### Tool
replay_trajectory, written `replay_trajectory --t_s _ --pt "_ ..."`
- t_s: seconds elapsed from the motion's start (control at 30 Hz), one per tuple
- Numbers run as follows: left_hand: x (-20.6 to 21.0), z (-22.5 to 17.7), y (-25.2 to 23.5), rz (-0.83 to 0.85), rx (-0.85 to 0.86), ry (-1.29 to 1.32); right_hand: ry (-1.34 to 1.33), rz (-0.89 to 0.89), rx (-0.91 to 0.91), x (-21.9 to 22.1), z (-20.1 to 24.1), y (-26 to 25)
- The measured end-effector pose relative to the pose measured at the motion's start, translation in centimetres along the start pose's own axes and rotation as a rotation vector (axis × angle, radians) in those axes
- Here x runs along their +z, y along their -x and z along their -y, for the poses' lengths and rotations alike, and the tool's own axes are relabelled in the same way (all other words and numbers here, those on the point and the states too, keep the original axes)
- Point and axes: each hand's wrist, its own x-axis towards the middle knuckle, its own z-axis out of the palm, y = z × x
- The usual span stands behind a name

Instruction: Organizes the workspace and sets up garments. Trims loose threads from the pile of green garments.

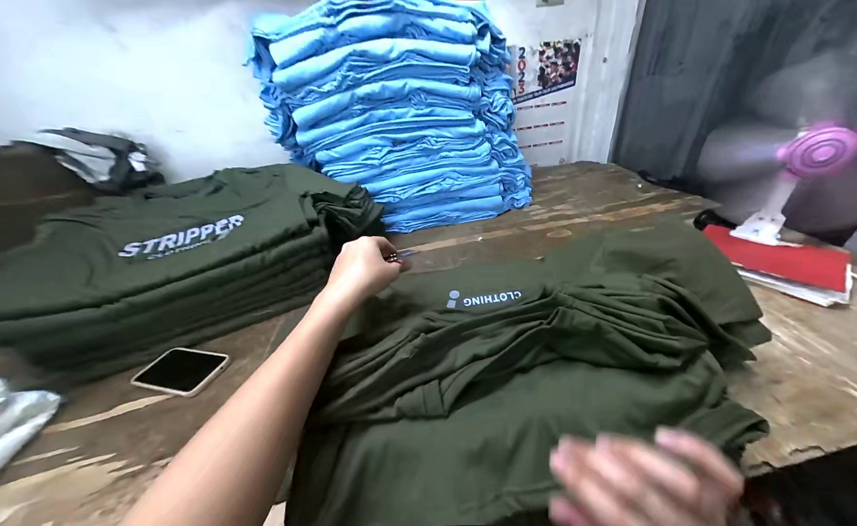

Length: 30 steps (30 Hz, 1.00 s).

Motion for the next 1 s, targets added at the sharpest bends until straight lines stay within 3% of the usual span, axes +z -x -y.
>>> replay_trajectory --t_s 0.07,0.13,0.23,0.3,0.37,0.43,0.5,0.6,0.67,0.77,0.83,0.87,0.93,1.0 --pt "0.5 0.9 -2.0 0.015 -0.043 -0.011 0.140 -0.015 0.066 1.3 -4.1 -6.5" --pt "1.2 2.1 -3.3 0.024 -0.087 -0.032 0.141 0.188 0.150 2.7 -8.4 -11.9" --pt "3.1 4.7 -3.7 0.028 -0.209 -0.064 -0.040 0.453 0.438 5.9 -14.9 -17.4" --pt "4.9 6.5 -3.1 0.037 -0.350 -0.079 -0.081 0.473 0.643 8.2 -18.9 -17.9" --pt "5.4 7.8 -2.9 0.073 -0.507 -0.011 -0.053 0.511 0.886 10.1 -22.0 -15.2" --pt "5.3 9.0 -3.2 0.116 -0.597 0.098 -0.028 0.701 1.111 11.0 -23.2 -12.0" --pt "5.3 9.1 -3.3 0.072 -0.599 0.152 -0.049 0.843 1.142 11.4 -23.7 -11.2" --pt "4.8 7.1 -2.4 -0.048 -0.531 0.105 -0.006 0.762 0.923 12.2 -24.3 -10.3" --pt "3.6 5.6 -1.3 -0.115 -0.386 0.128 -0.001 0.688 0.785 11.8 -23.4 -10.0" --pt "-1.1 4.6 2.2 -0.185 0.100 0.452 -0.105 0.481 0.645 8.9 -21.3 -11.1" --pt "-4.6 5.1 5.1 -0.179 0.441 0.782 -0.328 0.288 0.602 5.2 -20.2 -11.8" --pt "-6.2 5.4 6.1 -0.192 0.529 0.921 -0.441 0.166 0.599 3.1 -20.1 -12.2" --pt "-9.1 5.6 7.3 -0.237 0.509 1.135 -0.587 -0.033 0.651 -0.5 -20.2 -13.5" --pt "-11.3 5.2 7.1 -0.257 0.303 1.283 -0.530 -0.048 0.702 -3.2 -19.8 -15.8"
